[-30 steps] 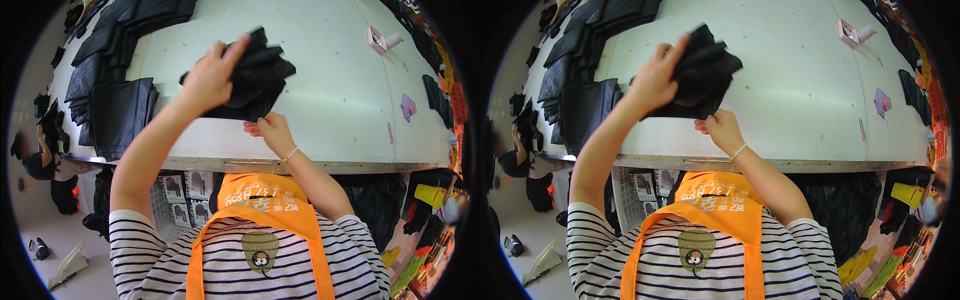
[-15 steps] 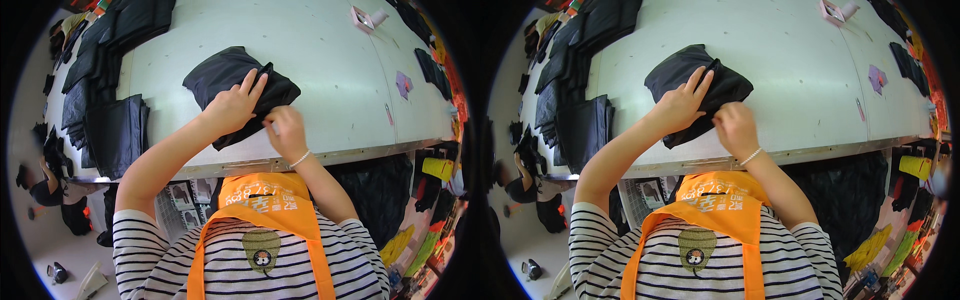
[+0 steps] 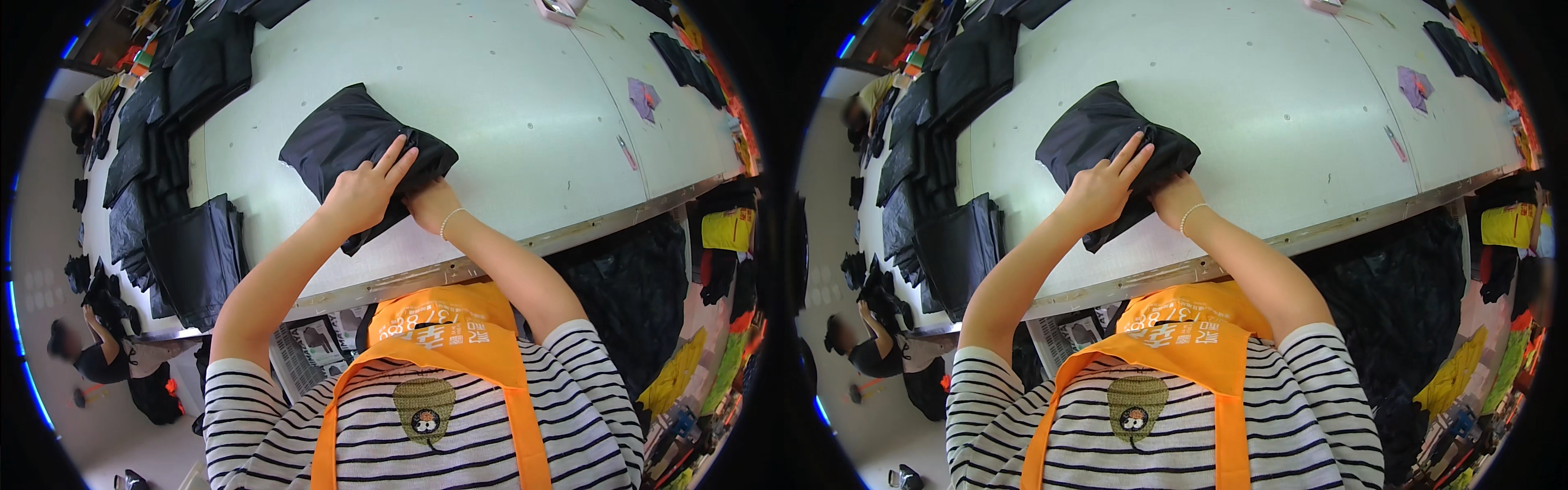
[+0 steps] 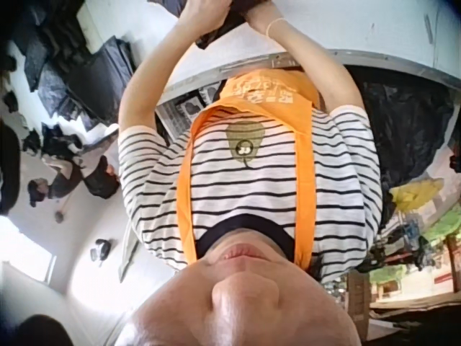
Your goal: The person folds a black jacket on a table, aligning edges and smoothing the fabric. They fold the sleeves and body, then place the folded jacket into a plastic bag and set it aside.
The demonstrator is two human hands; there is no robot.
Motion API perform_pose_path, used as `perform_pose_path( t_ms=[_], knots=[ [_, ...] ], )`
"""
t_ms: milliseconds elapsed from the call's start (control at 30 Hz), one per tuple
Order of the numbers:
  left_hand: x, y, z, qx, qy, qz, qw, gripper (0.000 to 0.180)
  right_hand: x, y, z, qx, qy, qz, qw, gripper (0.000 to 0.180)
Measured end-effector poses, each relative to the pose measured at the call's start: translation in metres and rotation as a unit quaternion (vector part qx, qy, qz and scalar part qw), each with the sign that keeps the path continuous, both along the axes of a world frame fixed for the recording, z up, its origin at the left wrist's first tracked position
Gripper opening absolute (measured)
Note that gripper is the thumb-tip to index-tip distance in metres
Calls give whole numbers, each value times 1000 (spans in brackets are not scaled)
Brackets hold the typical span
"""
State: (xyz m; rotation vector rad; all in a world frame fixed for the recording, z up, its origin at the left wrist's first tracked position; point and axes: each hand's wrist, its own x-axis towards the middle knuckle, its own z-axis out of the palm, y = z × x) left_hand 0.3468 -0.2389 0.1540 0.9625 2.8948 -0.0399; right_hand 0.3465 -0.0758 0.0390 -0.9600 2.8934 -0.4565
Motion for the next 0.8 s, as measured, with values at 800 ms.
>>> perform_pose_path(
  t_ms=[800],
  knots=[
    [-43,49,-30,-112,-201,-79,970,46,-1,81,69,78,-51,181,979,8]
  ],
)
